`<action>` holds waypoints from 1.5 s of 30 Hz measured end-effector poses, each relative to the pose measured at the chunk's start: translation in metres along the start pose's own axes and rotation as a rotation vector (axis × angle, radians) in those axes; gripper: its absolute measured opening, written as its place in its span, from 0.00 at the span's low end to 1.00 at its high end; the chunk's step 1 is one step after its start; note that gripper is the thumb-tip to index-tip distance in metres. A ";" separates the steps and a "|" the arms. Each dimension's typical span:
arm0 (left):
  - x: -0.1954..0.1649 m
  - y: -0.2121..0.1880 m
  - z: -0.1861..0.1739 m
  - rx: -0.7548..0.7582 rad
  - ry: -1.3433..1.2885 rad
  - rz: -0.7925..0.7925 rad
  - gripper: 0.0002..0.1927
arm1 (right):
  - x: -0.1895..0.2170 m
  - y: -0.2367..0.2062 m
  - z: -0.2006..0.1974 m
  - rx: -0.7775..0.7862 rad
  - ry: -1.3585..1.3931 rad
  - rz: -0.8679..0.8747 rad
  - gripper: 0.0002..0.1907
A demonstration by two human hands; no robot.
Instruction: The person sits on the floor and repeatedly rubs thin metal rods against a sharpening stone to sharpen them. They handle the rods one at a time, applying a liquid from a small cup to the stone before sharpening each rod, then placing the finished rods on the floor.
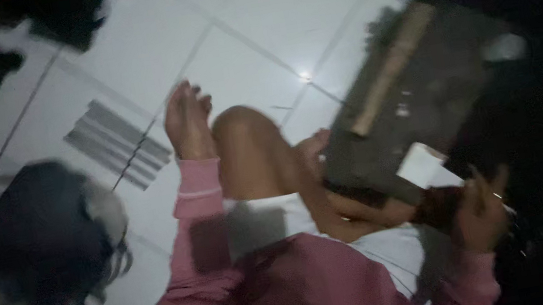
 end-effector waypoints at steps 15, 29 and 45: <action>0.030 -0.066 0.452 0.618 1.106 1.226 0.14 | -0.035 -0.008 -0.050 -0.111 0.078 -0.055 0.18; 0.037 -0.095 0.522 0.848 1.352 1.413 0.14 | -0.067 -0.012 -0.050 -0.085 0.131 0.122 0.19; -0.005 -0.160 0.319 0.974 0.838 1.118 0.13 | -0.025 0.005 -0.066 -0.189 -0.245 -0.266 0.16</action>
Point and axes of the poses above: each hand's wrist, its own y-axis towards the middle knuckle, its own z-axis out of the palm, x = y × z, the point moved 2 cm from there along y, towards the middle knuckle, and after that the axes turned 13 degrees about y, right-handed, at the moved point
